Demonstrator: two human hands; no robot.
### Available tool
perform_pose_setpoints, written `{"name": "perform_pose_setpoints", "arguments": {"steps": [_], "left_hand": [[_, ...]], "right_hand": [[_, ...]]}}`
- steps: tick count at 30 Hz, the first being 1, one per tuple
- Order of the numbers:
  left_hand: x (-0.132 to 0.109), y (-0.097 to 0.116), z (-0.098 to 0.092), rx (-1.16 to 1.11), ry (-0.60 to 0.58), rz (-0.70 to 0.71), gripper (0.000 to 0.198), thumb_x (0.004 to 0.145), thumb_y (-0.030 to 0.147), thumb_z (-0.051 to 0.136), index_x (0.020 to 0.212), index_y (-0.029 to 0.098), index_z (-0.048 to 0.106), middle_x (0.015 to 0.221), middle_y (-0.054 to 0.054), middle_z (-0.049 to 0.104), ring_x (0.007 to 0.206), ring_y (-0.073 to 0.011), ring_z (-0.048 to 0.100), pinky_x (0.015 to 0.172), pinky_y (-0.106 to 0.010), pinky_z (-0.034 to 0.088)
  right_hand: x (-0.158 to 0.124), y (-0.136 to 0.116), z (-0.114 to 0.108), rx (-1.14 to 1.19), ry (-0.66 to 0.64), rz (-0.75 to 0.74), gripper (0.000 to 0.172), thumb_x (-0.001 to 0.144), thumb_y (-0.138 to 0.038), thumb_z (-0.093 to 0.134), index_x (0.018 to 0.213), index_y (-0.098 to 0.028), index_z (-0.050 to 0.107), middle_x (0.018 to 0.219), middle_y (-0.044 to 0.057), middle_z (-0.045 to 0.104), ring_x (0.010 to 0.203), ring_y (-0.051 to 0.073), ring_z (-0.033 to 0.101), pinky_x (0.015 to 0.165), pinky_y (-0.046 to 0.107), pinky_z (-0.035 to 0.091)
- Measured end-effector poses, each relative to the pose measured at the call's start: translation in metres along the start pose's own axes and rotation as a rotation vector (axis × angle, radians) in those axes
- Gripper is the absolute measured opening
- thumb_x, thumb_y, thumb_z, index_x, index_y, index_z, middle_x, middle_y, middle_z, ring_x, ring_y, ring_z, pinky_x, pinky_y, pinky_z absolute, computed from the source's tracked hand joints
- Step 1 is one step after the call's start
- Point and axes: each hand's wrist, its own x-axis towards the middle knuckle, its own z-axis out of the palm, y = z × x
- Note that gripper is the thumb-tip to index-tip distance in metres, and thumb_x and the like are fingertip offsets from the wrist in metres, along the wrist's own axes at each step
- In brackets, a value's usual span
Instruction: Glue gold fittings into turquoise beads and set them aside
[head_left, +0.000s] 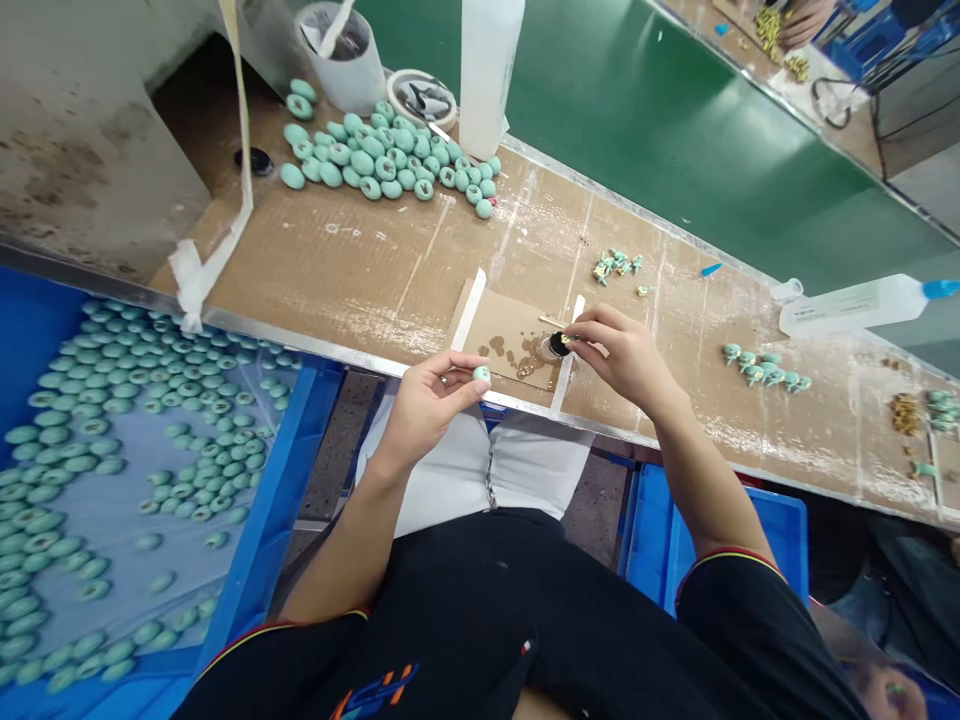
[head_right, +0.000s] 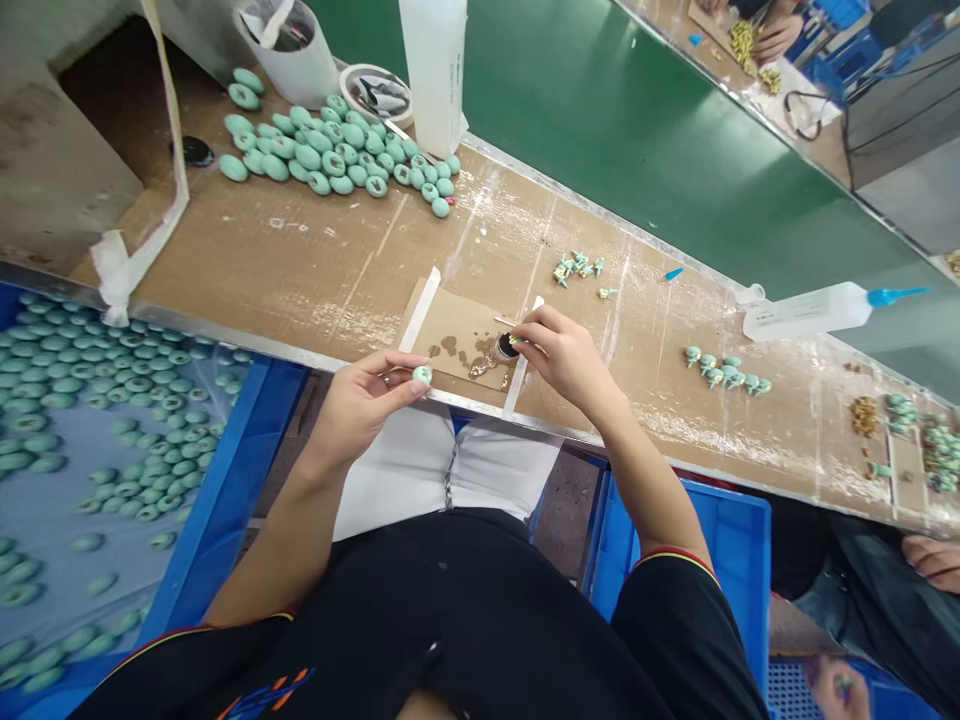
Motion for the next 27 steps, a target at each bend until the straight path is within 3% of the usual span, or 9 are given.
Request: {"name": "perform_pose_setpoints", "arguments": {"steps": [27], "left_hand": [[0.001,-0.011,0.0,-0.063,-0.066,-0.027,0.041,0.066,0.043,0.095,0.094,0.018,0.078,0.079,-0.002,0.074,0.075,-0.0174,0.071,0.072,-0.031,0.063]], "right_hand": [[0.001,-0.005,-0.002,-0.025,-0.001,-0.068,0.014,0.104,-0.023,0.061,0.103,-0.024,0.075,0.101,0.009,0.072,0.09,0.022,0.072,0.079,0.037,0.06]]}}
